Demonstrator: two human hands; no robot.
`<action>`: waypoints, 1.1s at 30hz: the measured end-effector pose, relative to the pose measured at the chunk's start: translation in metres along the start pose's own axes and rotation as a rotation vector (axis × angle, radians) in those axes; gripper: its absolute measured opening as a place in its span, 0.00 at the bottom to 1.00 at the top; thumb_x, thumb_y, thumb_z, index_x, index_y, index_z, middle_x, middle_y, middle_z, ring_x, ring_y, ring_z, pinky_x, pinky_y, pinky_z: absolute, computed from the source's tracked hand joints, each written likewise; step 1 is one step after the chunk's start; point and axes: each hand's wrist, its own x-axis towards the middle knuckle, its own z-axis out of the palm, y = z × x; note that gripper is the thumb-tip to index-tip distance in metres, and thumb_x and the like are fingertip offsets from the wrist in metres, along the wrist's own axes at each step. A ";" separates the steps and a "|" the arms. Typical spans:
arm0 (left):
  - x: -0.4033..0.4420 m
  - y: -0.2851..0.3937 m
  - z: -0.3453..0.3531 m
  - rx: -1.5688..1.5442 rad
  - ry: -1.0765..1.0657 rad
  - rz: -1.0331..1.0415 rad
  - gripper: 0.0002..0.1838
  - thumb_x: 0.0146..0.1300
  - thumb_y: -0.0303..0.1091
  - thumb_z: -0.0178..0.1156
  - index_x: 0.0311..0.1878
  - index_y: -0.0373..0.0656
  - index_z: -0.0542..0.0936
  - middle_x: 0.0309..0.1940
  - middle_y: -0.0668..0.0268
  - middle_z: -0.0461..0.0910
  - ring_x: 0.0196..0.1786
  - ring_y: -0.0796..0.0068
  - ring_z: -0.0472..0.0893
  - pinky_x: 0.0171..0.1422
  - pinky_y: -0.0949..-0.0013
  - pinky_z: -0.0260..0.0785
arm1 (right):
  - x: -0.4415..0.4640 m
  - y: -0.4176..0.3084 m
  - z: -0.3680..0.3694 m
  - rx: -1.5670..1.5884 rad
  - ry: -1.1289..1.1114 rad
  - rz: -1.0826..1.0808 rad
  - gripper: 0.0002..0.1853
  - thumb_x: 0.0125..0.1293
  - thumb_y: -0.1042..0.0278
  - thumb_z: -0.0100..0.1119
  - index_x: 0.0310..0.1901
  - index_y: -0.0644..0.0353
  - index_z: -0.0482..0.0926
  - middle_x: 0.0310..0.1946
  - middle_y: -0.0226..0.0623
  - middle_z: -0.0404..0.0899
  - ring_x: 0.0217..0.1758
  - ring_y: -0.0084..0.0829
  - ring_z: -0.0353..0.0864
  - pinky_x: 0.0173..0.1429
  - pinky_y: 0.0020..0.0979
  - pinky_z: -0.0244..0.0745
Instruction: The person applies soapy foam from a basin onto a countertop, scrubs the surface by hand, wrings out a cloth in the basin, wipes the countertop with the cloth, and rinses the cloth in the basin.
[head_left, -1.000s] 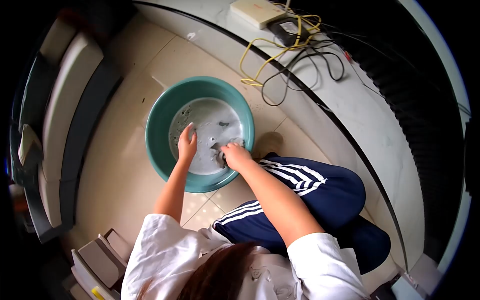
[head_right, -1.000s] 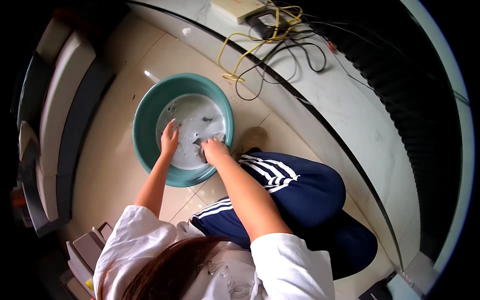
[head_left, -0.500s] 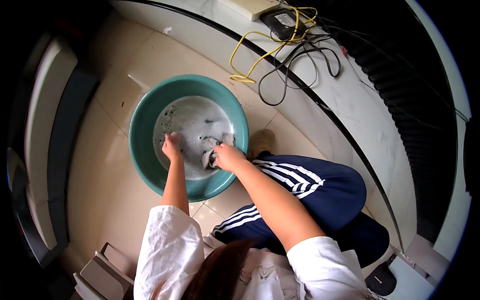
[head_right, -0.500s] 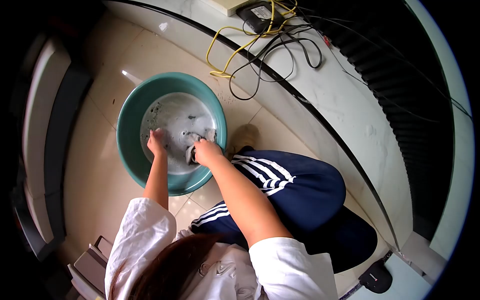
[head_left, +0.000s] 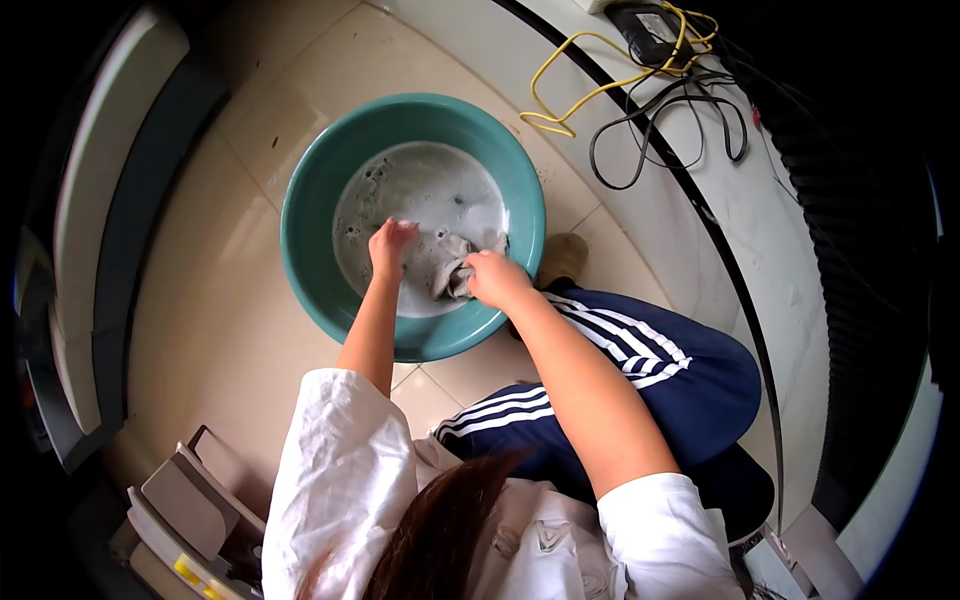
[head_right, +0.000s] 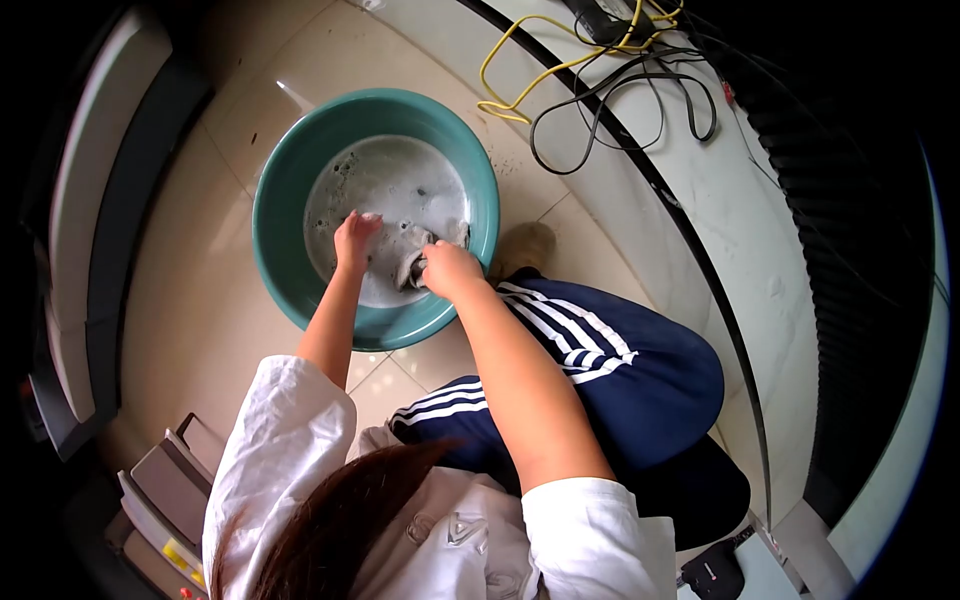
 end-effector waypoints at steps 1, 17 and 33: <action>0.001 0.002 -0.001 0.076 -0.011 0.044 0.15 0.62 0.39 0.53 0.29 0.34 0.78 0.27 0.60 0.80 0.33 0.69 0.80 0.44 0.68 0.71 | 0.002 0.002 0.001 0.010 0.009 -0.004 0.11 0.52 0.69 0.52 0.38 0.60 0.76 0.40 0.42 0.76 0.45 0.42 0.75 0.48 0.39 0.72; 0.113 0.045 0.016 0.303 0.139 0.495 0.15 0.63 0.33 0.47 0.43 0.32 0.79 0.40 0.60 0.80 0.47 0.71 0.77 0.56 0.71 0.64 | 0.008 0.005 0.005 0.020 0.018 0.014 0.11 0.54 0.68 0.51 0.38 0.61 0.75 0.39 0.42 0.76 0.44 0.42 0.76 0.47 0.40 0.72; 0.078 -0.026 0.114 0.308 -0.167 0.350 0.21 0.65 0.40 0.46 0.39 0.32 0.81 0.37 0.61 0.81 0.40 0.75 0.74 0.50 0.72 0.62 | 0.008 0.011 0.005 0.224 0.067 -0.064 0.13 0.53 0.72 0.49 0.41 0.61 0.76 0.39 0.44 0.76 0.40 0.43 0.76 0.46 0.36 0.72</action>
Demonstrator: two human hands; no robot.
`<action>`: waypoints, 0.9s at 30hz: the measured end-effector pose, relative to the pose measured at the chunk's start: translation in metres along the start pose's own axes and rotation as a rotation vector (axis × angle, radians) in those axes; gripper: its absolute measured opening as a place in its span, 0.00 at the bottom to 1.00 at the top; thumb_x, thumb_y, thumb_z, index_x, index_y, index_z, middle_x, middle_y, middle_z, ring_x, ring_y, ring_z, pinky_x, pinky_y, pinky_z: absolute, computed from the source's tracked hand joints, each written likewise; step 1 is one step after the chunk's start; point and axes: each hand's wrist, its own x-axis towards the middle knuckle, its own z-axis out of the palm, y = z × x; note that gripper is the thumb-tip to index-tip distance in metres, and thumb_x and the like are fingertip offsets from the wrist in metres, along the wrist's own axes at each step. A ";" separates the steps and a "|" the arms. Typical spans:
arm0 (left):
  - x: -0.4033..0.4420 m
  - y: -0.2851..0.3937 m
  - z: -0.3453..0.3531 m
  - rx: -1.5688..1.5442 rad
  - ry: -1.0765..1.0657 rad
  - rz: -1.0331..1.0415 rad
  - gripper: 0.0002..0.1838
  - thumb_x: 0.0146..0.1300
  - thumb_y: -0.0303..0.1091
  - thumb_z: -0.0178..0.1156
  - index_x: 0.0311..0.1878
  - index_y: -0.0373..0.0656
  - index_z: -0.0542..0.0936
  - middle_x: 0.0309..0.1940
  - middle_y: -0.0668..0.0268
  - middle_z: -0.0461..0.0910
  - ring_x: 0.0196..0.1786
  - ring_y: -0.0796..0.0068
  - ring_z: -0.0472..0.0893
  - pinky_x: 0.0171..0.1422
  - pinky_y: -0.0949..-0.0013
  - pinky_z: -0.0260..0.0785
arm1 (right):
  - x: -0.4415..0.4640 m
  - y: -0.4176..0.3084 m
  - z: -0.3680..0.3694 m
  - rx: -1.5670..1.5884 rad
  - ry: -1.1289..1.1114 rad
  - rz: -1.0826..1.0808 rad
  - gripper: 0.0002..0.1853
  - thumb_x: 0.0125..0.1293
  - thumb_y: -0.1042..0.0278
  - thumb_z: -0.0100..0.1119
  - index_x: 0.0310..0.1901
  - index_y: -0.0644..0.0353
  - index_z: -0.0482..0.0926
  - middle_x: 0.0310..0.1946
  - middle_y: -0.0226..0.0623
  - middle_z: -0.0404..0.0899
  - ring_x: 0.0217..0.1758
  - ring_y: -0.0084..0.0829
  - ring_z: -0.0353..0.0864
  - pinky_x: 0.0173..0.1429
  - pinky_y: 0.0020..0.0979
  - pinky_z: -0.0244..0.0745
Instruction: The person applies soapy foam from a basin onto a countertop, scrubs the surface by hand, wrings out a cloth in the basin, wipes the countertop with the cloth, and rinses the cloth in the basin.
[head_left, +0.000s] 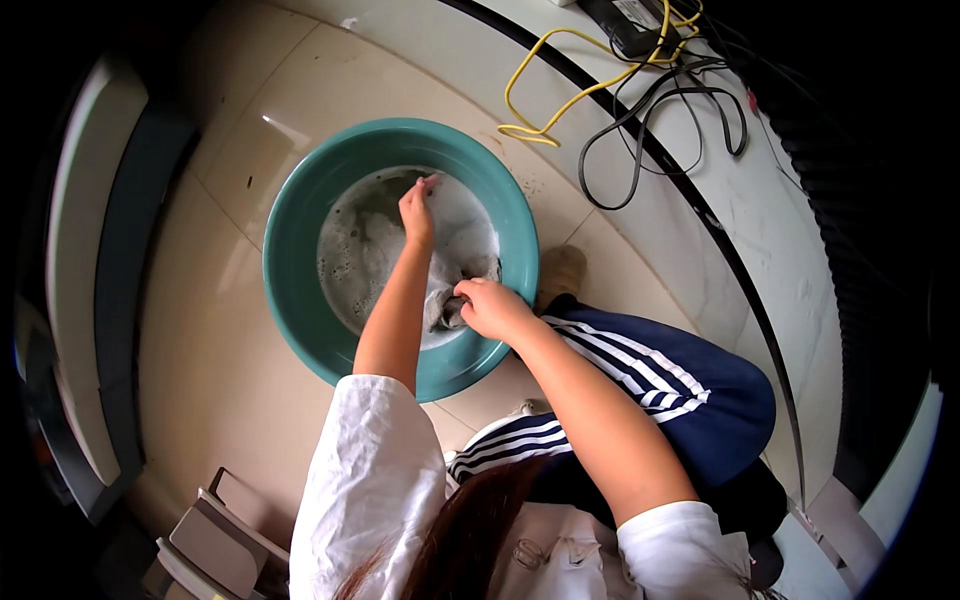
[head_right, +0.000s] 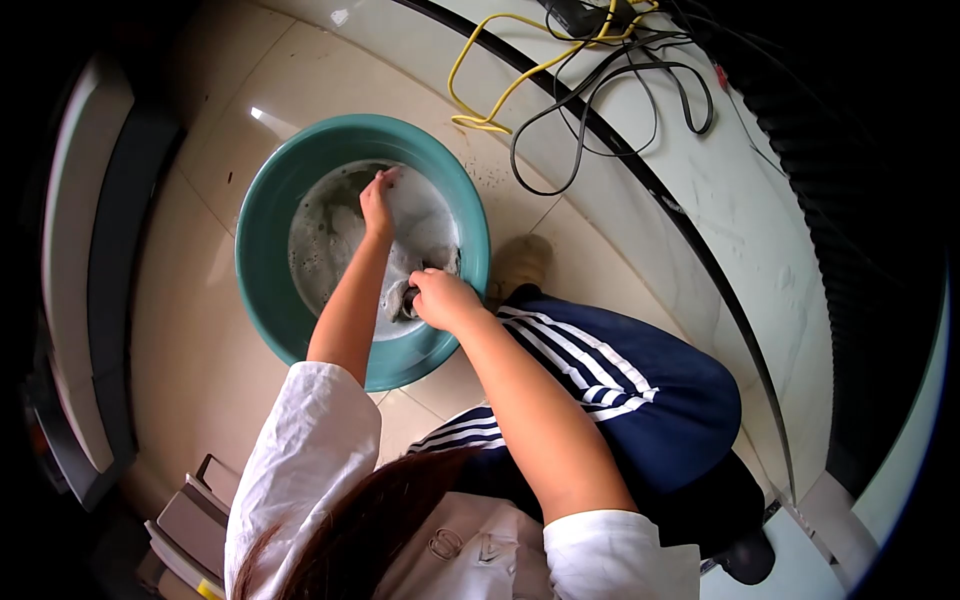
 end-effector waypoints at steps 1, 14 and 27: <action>-0.006 -0.001 0.007 -0.032 0.003 0.014 0.20 0.65 0.40 0.46 0.37 0.32 0.81 0.35 0.61 0.81 0.38 0.75 0.74 0.48 0.72 0.63 | -0.001 0.000 -0.001 0.047 0.010 -0.014 0.13 0.53 0.73 0.50 0.41 0.61 0.75 0.38 0.44 0.76 0.39 0.41 0.76 0.44 0.35 0.72; -0.059 -0.022 0.066 -0.814 0.369 -0.432 0.15 0.62 0.39 0.44 0.29 0.41 0.77 0.29 0.66 0.79 0.34 0.74 0.74 0.44 0.71 0.64 | -0.021 0.000 -0.026 0.508 0.079 0.039 0.09 0.52 0.76 0.53 0.36 0.64 0.76 0.28 0.39 0.78 0.30 0.29 0.78 0.38 0.27 0.73; -0.096 0.004 0.080 -0.987 0.476 -0.507 0.12 0.61 0.37 0.43 0.25 0.43 0.69 0.23 0.66 0.73 0.29 0.70 0.74 0.40 0.69 0.66 | -0.024 0.009 -0.076 0.975 0.246 0.207 0.11 0.58 0.70 0.48 0.41 0.63 0.74 0.35 0.34 0.77 0.39 0.22 0.75 0.48 0.22 0.69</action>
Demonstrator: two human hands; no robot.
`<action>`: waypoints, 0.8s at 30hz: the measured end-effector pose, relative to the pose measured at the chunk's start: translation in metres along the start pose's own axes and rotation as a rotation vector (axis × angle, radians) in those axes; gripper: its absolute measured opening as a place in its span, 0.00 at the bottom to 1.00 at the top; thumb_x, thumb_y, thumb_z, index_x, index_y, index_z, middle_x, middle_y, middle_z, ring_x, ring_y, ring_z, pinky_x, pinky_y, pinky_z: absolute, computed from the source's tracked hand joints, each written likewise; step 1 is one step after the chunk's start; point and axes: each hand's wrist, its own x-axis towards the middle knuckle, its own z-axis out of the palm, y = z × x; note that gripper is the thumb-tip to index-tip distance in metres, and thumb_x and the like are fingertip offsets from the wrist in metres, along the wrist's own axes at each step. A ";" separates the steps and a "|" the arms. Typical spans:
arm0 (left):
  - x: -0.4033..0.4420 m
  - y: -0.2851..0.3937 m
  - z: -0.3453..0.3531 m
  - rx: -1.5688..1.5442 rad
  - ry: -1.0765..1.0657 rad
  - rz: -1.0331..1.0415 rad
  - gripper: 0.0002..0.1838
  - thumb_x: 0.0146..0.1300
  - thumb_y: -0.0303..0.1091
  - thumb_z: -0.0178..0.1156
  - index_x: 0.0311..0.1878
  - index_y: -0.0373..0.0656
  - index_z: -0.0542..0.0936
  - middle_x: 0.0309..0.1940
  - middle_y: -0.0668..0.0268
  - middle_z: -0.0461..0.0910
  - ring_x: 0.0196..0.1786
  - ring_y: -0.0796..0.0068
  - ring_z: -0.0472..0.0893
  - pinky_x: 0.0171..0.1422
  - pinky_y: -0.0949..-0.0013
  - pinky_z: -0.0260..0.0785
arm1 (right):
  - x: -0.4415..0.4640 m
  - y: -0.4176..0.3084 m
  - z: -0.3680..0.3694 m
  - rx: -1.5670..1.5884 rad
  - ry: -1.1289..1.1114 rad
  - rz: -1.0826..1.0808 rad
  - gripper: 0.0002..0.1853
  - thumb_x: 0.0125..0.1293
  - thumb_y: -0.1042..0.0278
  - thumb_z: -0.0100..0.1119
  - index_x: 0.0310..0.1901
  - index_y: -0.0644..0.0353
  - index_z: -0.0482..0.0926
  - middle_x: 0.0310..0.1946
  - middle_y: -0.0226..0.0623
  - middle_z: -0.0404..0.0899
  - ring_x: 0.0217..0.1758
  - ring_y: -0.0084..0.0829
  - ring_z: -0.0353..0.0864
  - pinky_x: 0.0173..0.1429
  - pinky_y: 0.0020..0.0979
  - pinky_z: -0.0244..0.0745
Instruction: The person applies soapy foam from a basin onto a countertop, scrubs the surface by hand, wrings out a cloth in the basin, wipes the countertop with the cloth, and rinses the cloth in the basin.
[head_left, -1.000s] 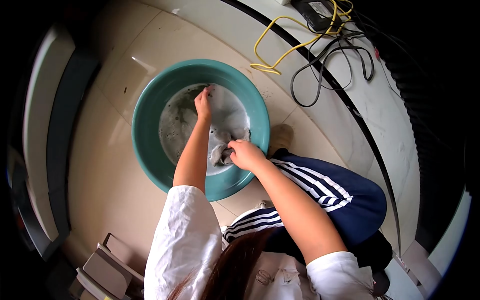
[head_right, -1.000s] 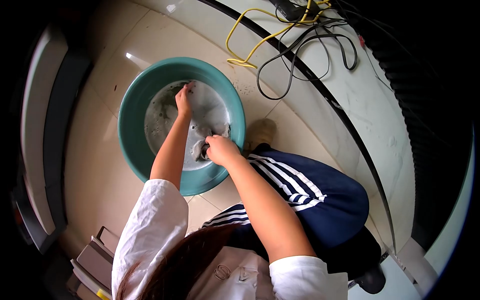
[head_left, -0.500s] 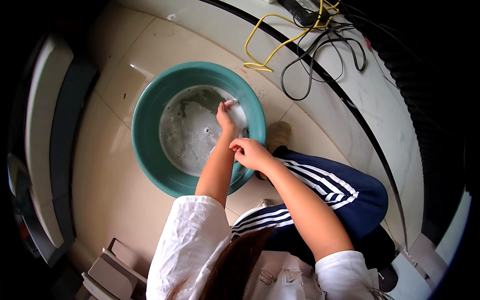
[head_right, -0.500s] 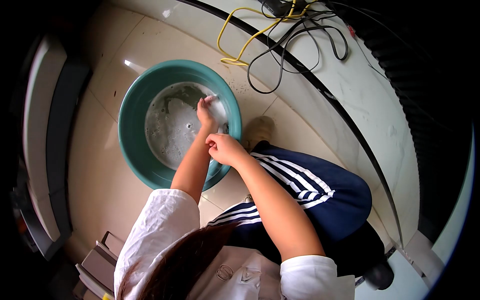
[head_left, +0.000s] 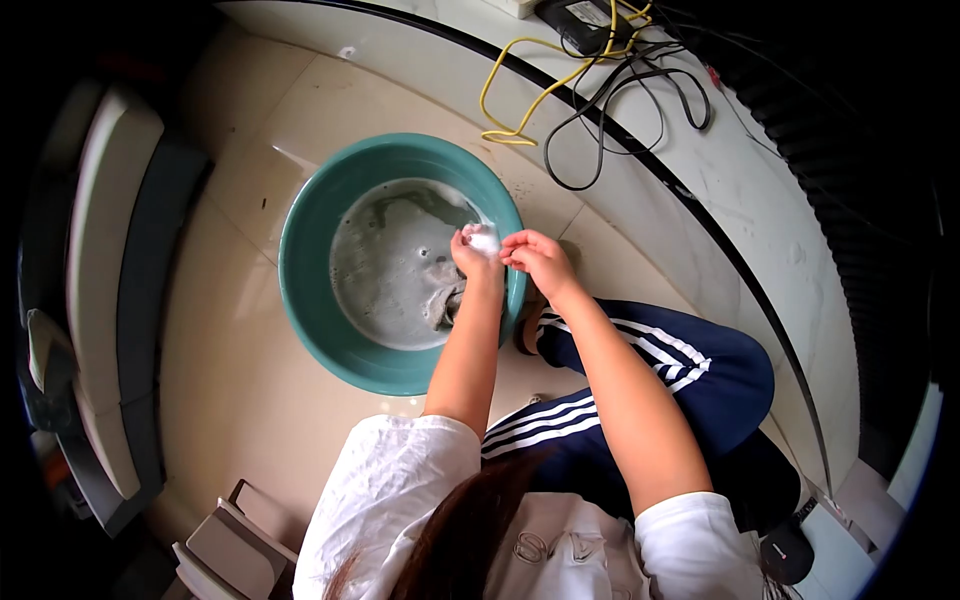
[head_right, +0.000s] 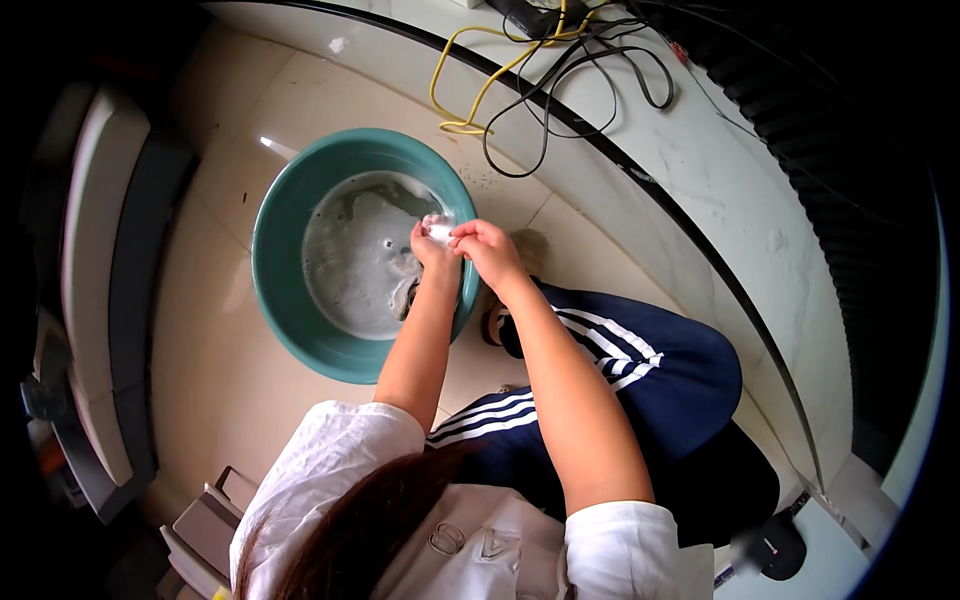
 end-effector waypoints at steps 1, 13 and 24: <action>-0.001 0.004 0.001 -0.058 0.008 -0.044 0.10 0.59 0.33 0.41 0.24 0.43 0.69 0.21 0.66 0.71 0.28 0.70 0.73 0.38 0.68 0.67 | 0.001 -0.003 0.001 0.017 0.028 0.005 0.11 0.58 0.70 0.48 0.41 0.63 0.74 0.36 0.34 0.77 0.39 0.22 0.75 0.48 0.23 0.69; -0.003 0.067 0.022 -0.144 -0.023 -0.659 0.11 0.55 0.31 0.39 0.23 0.43 0.71 0.18 0.65 0.71 0.24 0.70 0.72 0.35 0.65 0.67 | -0.010 -0.071 -0.034 0.615 0.300 -0.191 0.10 0.56 0.70 0.48 0.39 0.61 0.73 0.36 0.36 0.77 0.41 0.28 0.75 0.51 0.29 0.68; 0.006 0.182 0.046 0.046 -0.152 -0.470 0.10 0.55 0.30 0.40 0.24 0.42 0.71 0.18 0.65 0.72 0.24 0.68 0.72 0.34 0.63 0.67 | -0.072 -0.106 -0.027 0.528 0.280 0.213 0.08 0.57 0.69 0.49 0.37 0.59 0.73 0.35 0.34 0.77 0.39 0.26 0.75 0.48 0.32 0.69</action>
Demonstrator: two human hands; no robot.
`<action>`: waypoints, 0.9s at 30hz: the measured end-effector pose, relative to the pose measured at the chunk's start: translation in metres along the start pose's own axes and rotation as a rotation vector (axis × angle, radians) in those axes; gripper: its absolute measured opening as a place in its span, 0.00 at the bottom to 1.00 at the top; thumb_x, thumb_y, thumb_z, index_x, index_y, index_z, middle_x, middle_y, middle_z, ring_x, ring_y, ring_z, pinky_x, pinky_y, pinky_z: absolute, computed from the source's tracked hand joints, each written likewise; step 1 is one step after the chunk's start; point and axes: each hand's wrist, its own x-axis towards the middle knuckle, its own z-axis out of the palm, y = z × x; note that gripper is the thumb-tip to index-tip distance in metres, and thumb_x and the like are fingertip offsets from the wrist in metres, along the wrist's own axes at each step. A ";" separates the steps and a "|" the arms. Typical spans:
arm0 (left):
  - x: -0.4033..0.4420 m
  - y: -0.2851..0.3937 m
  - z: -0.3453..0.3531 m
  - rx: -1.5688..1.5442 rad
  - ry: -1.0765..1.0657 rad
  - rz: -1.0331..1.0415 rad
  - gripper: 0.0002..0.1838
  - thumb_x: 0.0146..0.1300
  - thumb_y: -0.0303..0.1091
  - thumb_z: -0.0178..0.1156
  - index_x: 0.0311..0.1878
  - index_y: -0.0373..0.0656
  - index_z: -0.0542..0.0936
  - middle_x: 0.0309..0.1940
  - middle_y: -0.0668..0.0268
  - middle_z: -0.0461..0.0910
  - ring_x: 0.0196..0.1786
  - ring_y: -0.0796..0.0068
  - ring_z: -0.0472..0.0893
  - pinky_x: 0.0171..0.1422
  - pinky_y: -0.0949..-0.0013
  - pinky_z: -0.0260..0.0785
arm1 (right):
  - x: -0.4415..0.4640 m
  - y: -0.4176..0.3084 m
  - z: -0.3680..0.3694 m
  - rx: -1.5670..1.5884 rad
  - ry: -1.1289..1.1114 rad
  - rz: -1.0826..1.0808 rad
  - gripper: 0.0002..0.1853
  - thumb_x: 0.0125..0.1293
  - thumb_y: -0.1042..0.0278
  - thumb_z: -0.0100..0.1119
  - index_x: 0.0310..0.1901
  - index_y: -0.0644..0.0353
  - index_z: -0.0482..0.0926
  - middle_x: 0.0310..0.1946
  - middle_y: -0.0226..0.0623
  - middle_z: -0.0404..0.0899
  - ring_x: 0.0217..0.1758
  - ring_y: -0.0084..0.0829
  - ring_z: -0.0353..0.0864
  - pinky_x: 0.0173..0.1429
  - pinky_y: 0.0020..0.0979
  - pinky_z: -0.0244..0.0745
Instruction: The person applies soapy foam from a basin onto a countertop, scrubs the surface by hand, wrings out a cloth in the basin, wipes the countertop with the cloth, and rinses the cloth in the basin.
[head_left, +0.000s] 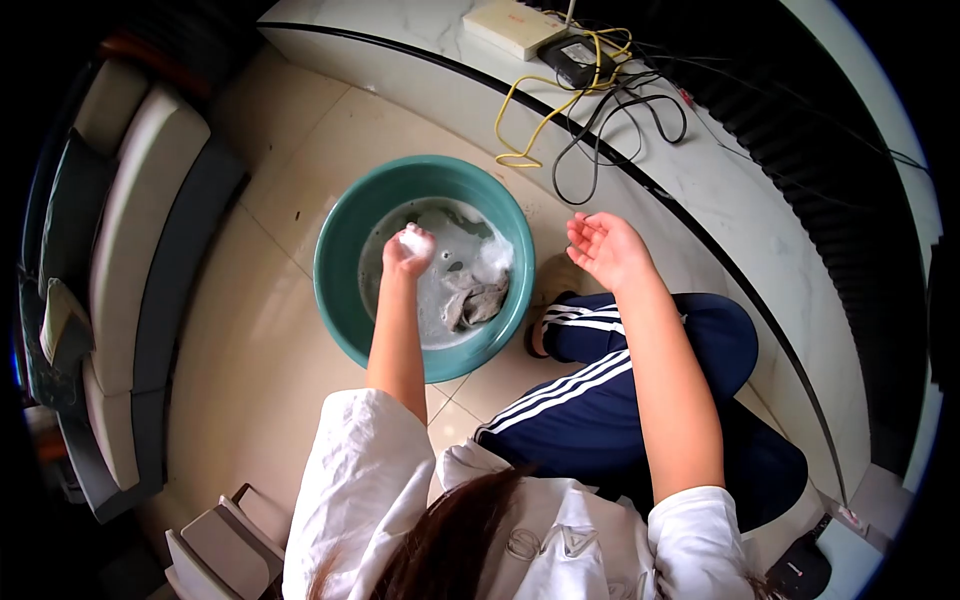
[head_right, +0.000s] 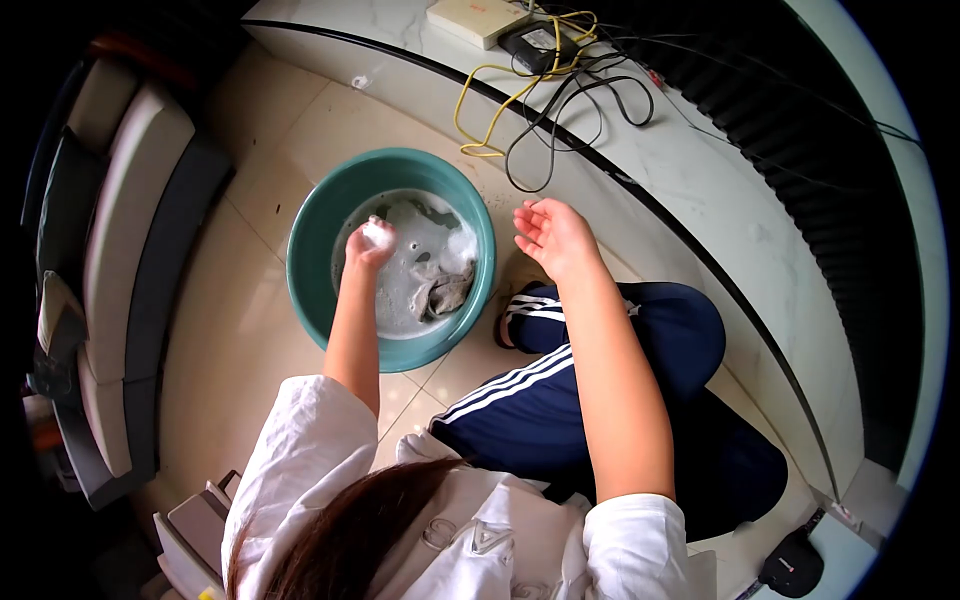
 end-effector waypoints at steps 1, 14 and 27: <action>-0.003 0.003 0.003 0.012 0.008 0.015 0.10 0.55 0.30 0.40 0.24 0.42 0.71 0.18 0.65 0.72 0.24 0.68 0.72 0.34 0.63 0.67 | -0.009 -0.003 -0.002 0.040 -0.061 -0.050 0.08 0.57 0.69 0.49 0.37 0.60 0.74 0.35 0.34 0.77 0.39 0.27 0.75 0.48 0.32 0.69; 0.019 -0.031 0.034 0.350 -0.042 -0.135 0.11 0.56 0.34 0.39 0.25 0.42 0.70 0.19 0.65 0.70 0.25 0.66 0.69 0.36 0.64 0.63 | -0.218 -0.073 -0.212 0.315 0.045 -0.642 0.16 0.60 0.73 0.49 0.50 0.67 0.69 0.43 0.39 0.73 0.46 0.29 0.73 0.56 0.32 0.68; -0.059 -0.389 0.279 0.835 -0.464 -0.613 0.07 0.60 0.31 0.39 0.27 0.41 0.63 0.22 0.63 0.66 0.26 0.68 0.65 0.35 0.65 0.62 | -0.250 -0.077 -0.307 0.573 0.076 -0.797 0.13 0.59 0.73 0.49 0.46 0.67 0.71 0.38 0.41 0.77 0.42 0.31 0.76 0.52 0.35 0.72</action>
